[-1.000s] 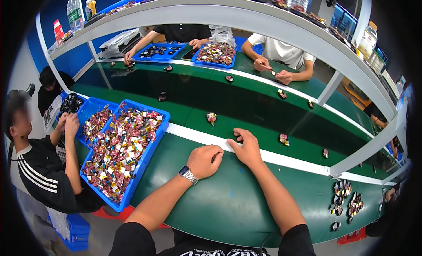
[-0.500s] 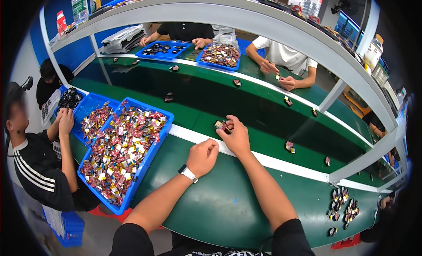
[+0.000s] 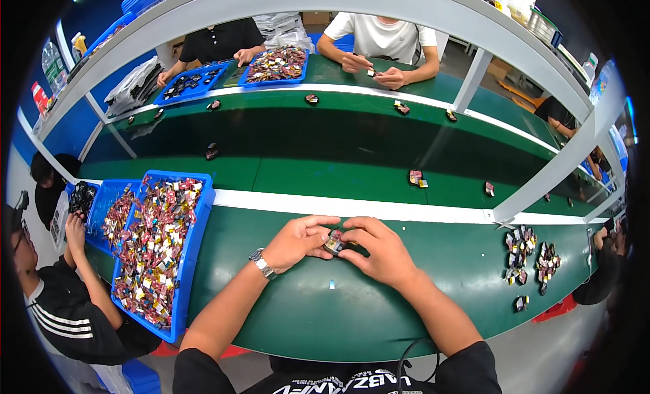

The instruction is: Assembling small black electronic components with multiple thin wires attached at a factory worktable.

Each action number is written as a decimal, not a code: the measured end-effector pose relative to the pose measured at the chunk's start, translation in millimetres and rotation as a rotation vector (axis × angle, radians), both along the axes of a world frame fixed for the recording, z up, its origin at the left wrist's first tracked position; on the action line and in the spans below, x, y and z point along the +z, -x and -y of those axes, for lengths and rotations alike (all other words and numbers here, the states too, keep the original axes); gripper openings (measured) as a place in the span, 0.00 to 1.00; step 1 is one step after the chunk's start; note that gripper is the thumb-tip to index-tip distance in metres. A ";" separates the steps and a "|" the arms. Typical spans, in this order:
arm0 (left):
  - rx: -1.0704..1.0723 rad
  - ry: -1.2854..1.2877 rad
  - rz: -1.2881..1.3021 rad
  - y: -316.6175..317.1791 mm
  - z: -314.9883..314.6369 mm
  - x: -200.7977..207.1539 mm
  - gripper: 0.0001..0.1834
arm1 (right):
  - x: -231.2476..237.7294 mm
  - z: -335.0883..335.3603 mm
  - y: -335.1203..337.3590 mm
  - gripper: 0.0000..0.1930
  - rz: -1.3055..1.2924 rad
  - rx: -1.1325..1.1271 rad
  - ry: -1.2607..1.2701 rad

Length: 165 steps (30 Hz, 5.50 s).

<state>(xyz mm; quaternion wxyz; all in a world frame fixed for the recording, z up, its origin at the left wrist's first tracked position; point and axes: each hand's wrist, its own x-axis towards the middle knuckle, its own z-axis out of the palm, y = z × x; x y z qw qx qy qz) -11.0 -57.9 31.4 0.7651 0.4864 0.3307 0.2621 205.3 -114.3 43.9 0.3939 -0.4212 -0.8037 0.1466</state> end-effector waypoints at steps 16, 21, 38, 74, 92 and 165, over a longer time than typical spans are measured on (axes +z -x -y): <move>0.054 -0.075 0.096 -4.7 7.4 -16.5 0.20 | -14.6 -6.8 14.7 0.11 0.074 -0.131 -0.043; -0.029 -0.141 0.088 -0.8 4.6 -21.4 0.24 | -17.7 -9.3 15.0 0.10 0.010 -0.116 -0.067; -0.044 -0.173 0.037 -0.7 7.6 -21.4 0.19 | -15.9 -3.4 10.4 0.08 -0.021 -0.004 -0.029; 0.047 -0.152 0.091 -5.2 11.7 -20.9 0.17 | -39.1 2.4 24.0 0.10 -0.323 -0.159 0.141; 0.041 -0.152 0.214 -6.2 11.3 -36.9 0.17 | -35.4 -1.0 28.0 0.11 -0.306 -0.168 0.235; 0.124 -0.131 -0.003 -5.9 15.5 -19.2 0.18 | -11.4 4.6 17.9 0.15 0.046 -0.153 -0.105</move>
